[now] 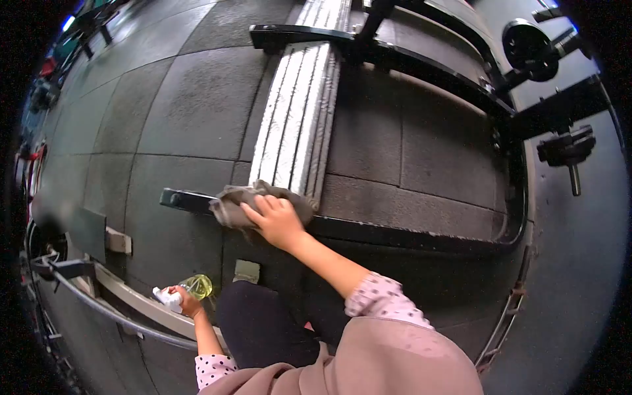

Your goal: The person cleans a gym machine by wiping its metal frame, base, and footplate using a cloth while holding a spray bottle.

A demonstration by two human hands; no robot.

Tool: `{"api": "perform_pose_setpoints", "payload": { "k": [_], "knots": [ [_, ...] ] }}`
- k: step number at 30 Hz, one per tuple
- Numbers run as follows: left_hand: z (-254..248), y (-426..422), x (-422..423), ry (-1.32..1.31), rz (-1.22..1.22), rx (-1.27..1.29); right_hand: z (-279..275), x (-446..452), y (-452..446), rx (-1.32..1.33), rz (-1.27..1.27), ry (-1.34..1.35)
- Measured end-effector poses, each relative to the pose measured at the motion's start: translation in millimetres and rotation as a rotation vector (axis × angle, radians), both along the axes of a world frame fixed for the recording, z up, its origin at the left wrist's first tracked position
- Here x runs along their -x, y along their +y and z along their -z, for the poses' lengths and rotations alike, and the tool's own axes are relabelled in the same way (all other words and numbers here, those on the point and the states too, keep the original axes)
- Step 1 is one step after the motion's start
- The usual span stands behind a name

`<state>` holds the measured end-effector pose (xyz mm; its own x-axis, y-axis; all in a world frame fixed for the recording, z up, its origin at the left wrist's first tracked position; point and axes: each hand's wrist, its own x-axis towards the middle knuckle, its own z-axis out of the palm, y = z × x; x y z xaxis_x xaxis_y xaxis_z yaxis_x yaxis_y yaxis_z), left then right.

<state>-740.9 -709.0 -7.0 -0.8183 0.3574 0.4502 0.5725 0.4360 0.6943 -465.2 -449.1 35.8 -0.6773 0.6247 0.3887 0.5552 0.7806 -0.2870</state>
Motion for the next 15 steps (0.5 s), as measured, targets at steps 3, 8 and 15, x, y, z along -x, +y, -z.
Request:
{"api": "perform_pose_setpoints", "payload": {
  "k": [3,8,15],
  "knots": [
    [-3,3,-2,0.048,-0.04,0.054,-19,-111,-15,-0.012,0.022,-0.111],
    [29,-18,28,0.058,-0.066,0.086,-42,-322,-31,0.187,0.514,-0.205],
    [33,-17,28,0.09,-0.082,0.134,-28,-461,10,1.035,0.999,-0.577]
  ]
}}
